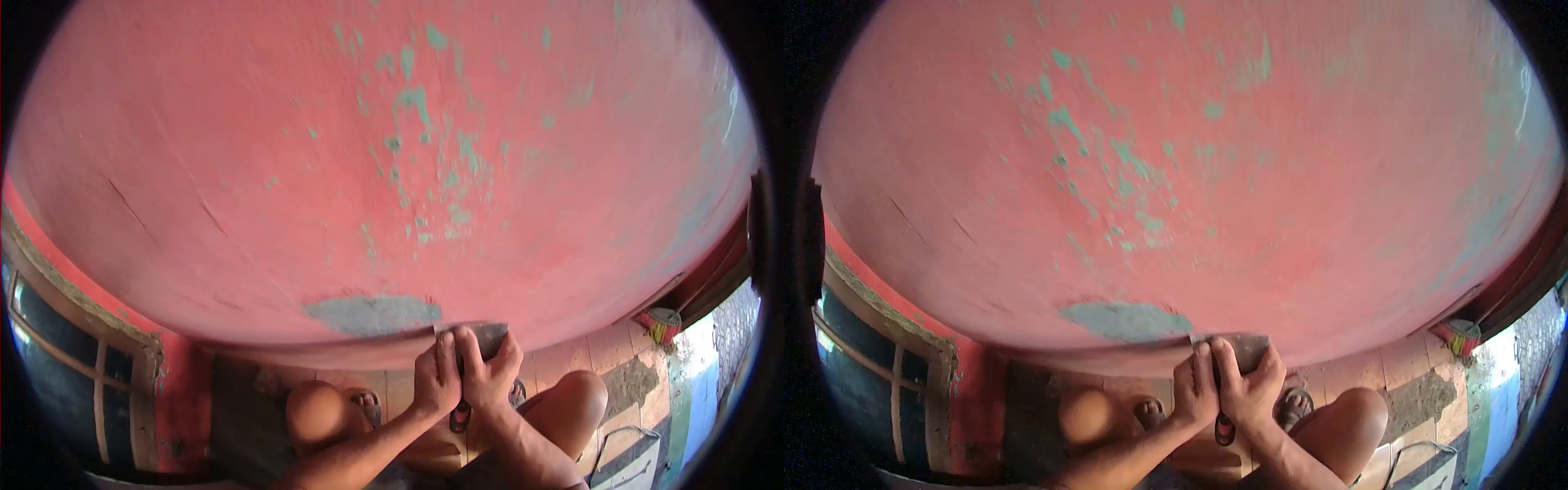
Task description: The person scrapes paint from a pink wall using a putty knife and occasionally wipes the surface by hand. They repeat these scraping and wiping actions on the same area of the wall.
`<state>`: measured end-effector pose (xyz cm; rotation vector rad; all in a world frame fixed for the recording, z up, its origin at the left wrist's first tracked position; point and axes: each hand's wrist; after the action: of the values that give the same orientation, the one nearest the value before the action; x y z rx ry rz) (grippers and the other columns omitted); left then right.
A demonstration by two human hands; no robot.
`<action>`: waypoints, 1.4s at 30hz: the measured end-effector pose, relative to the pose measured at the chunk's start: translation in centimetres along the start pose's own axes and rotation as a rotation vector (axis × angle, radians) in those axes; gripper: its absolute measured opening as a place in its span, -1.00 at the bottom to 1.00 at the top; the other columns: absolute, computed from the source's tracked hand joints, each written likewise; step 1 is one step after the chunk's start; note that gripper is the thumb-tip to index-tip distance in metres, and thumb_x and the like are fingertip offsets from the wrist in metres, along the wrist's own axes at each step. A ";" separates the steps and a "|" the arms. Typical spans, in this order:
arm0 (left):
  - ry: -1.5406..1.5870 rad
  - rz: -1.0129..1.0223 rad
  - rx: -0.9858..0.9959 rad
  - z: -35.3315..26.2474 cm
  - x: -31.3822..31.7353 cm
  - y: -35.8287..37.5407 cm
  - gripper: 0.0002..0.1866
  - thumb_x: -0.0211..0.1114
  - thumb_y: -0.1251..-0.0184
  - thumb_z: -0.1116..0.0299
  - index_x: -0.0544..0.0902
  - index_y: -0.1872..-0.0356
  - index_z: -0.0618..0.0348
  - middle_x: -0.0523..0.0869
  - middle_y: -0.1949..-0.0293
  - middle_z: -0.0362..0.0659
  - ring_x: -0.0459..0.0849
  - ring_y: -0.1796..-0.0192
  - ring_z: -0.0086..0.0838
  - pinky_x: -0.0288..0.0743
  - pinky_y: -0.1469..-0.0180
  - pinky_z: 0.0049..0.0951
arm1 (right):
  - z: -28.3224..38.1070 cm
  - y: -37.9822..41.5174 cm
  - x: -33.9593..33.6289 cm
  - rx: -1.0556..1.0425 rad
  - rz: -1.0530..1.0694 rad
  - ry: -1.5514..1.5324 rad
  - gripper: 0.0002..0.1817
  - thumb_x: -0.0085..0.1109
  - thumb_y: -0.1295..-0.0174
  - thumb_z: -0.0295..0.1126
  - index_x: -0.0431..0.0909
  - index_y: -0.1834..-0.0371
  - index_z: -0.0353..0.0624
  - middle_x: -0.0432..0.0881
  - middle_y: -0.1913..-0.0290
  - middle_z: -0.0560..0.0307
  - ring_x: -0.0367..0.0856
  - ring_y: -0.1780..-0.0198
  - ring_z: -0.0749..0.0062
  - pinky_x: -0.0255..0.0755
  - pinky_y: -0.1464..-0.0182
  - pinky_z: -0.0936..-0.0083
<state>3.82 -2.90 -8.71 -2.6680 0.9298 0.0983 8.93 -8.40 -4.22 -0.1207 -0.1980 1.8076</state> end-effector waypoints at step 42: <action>0.146 0.063 -0.059 -1.5 0.1 -0.7 -0.67 -0.11 -0.64 0.22 0.49 0.17 0.31 0.60 0.36 0.15 0.66 0.24 0.06 0.46 0.27 -0.23 | 1.5 -1.0 -0.5 -0.014 0.051 0.048 -0.75 0.40 -0.22 -0.38 0.61 0.30 -0.39 0.74 0.43 0.01 0.64 0.37 0.58 0.54 0.30 0.52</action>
<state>4.23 -2.92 -7.16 -2.7305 1.0715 -0.0564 9.73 -8.74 -2.55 -0.1804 -0.1751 1.8526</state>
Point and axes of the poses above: each hand's wrist, its own y-axis away from the middle knuckle, its own x-axis out of the palm, z = x × y
